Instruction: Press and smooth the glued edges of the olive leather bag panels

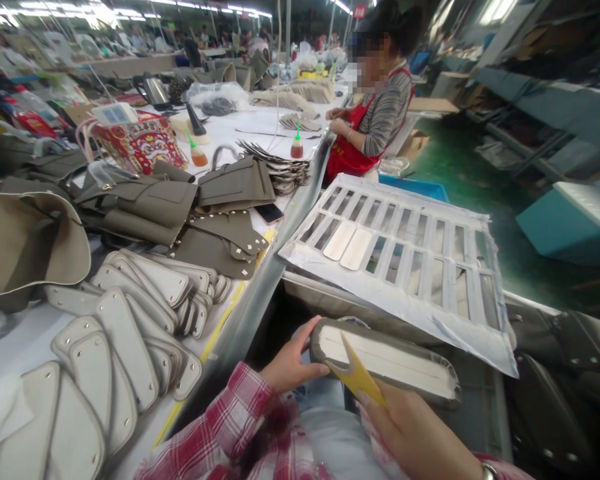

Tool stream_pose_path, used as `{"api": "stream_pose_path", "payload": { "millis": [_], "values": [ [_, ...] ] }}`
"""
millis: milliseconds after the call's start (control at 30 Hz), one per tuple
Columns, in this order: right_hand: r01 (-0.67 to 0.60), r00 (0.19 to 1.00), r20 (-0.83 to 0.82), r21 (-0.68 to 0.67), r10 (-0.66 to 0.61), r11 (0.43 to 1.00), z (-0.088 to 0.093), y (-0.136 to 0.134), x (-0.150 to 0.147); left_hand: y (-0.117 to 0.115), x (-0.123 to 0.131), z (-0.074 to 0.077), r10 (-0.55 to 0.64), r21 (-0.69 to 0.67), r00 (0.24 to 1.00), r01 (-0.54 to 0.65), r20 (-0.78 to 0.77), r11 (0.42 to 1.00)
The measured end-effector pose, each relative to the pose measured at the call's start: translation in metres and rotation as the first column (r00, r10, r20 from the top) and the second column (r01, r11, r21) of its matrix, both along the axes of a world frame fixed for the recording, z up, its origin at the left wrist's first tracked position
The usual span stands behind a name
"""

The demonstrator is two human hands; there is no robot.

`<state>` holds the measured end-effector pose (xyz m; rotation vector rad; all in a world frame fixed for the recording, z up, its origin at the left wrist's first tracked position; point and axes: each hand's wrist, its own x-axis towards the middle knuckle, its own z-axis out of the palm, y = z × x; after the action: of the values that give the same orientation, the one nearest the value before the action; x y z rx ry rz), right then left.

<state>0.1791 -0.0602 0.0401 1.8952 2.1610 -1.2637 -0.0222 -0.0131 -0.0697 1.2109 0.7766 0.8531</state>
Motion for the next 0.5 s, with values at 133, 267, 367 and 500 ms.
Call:
{"api": "stream_pose_path", "payload": {
  "millis": [133,267,367,500],
  "values": [
    [-0.012,0.999,0.042,-0.024,0.013,1.000,0.001,0.001,-0.001,0.001,-0.001,-0.002,0.003,0.024,1.000,-0.003,-0.001,1.000],
    [-0.014,0.998,0.062,-0.017,0.015,1.000,0.003,0.004,-0.005,0.003,-0.002,-0.003,0.009,0.032,1.000,-0.008,-0.013,0.999],
    [-0.018,0.995,0.097,-0.015,0.020,1.000,0.006,0.009,-0.008,0.003,-0.002,-0.003,0.015,0.036,1.000,-0.014,-0.027,0.999],
    [-0.022,0.988,0.155,-0.031,0.026,0.999,0.015,0.015,-0.013,0.003,-0.002,-0.004,0.026,0.033,0.998,-0.025,-0.053,0.999]
  ]
}}
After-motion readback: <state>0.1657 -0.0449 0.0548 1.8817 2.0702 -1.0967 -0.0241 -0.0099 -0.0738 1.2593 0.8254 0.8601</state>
